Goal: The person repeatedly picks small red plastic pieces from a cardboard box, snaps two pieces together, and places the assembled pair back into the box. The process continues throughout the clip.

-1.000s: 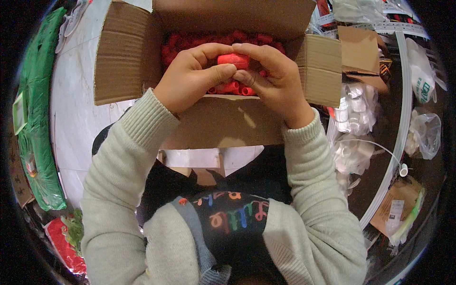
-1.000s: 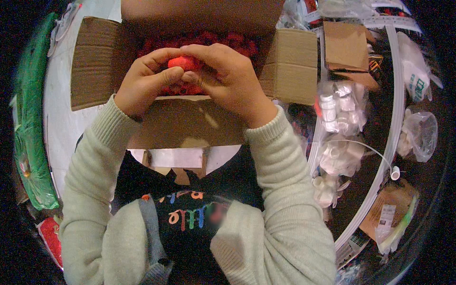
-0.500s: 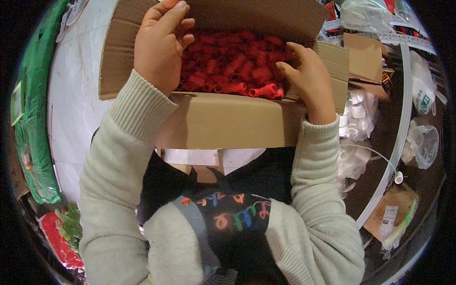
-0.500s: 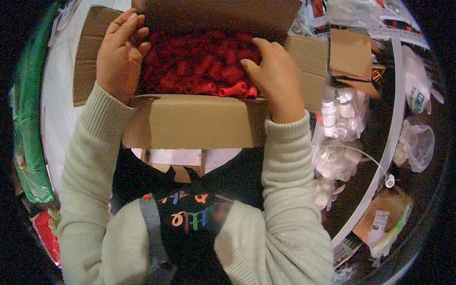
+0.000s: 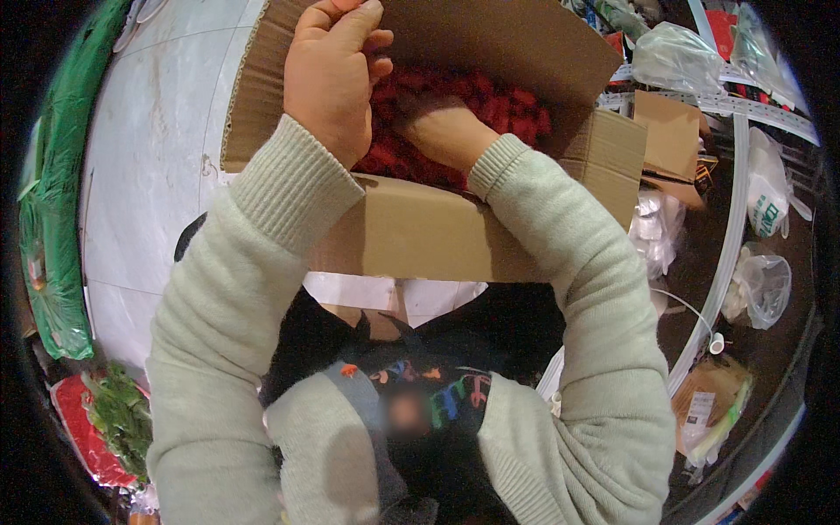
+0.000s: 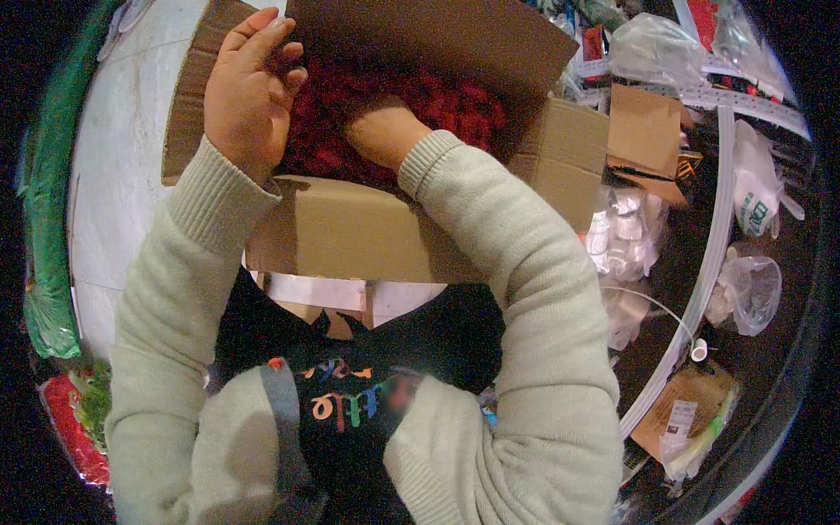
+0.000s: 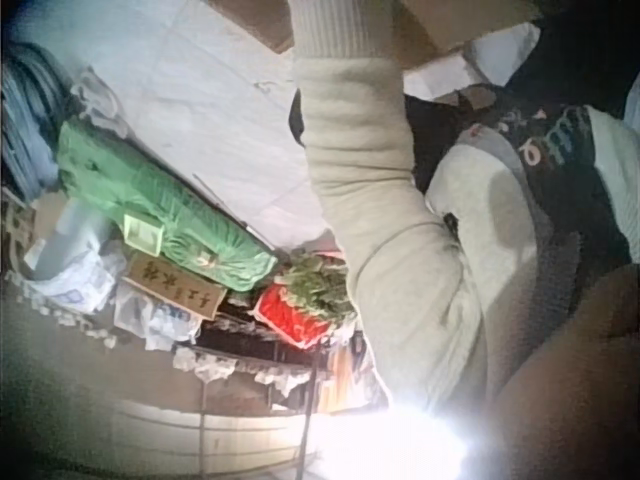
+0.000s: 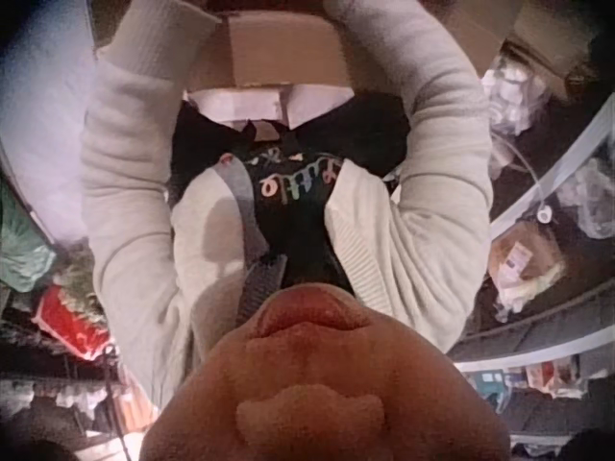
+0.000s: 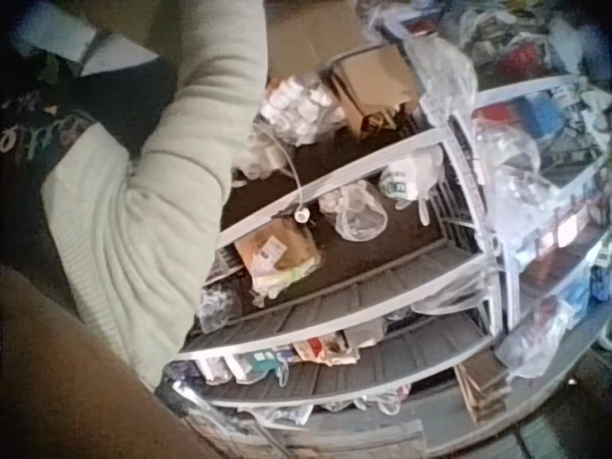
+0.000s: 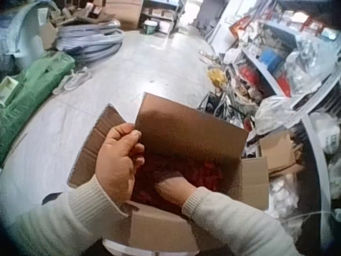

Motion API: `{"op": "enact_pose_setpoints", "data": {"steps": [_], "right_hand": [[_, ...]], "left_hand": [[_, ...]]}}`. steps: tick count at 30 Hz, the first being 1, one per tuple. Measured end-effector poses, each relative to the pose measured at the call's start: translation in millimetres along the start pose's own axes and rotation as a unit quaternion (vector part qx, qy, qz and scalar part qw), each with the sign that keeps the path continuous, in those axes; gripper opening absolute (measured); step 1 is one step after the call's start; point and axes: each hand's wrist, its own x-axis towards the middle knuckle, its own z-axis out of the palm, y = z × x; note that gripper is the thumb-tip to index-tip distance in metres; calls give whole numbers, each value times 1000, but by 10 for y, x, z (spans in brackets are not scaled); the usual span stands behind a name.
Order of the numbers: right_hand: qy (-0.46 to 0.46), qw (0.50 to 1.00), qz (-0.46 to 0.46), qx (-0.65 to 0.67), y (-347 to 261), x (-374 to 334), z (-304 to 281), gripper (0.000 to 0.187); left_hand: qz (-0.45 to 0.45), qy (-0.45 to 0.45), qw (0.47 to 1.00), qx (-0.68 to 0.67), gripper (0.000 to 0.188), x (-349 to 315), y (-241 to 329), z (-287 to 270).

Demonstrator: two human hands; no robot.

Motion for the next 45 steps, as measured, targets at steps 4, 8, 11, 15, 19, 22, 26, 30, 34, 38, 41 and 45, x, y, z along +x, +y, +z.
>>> {"op": "enact_pose_setpoints", "data": {"steps": [4,8,11,15,19,22,26,30,34,38,41,45], "right_hand": [[76,994,17,81,-91,-132,-450,19],[248,894,92,361,14,-438,-854,28],[314,875,71,361,73,-513,-1174,29],[343,924,28,169,-118,-492,-1580,30],[341,870,32,355,-98,-442,-1556,31],[359,835,75,411,52,-471,-1223,31],[302,918,123,227,208,-509,-995,32],[214,954,133,165,244,-396,-657,22],[101,976,151,122,169,-204,-492,20],[142,979,102,106,120,18,-410,23],[43,988,113,98,64,197,-557,26],[212,974,77,20,11,398,0,37]], "left_hand": [[45,-11,998,33,24,140,-103,-213],[2,-107,984,142,30,28,-101,-129],[6,-212,956,205,33,16,-221,-100],[29,-218,962,161,28,-8,-221,-62],[-6,-207,971,120,28,-18,-160,-93],[-3,-127,989,77,15,-58,86,-3],[23,-108,992,-65,25,21,179,-105],[72,-290,939,-170,31,263,101,-371],[70,-234,954,-176,35,236,195,-331],[65,-229,954,-184,36,252,191,-365],[53,-220,957,-184,37,259,184,-368],[45,-221,957,-181,35,267,169,-317]]}}
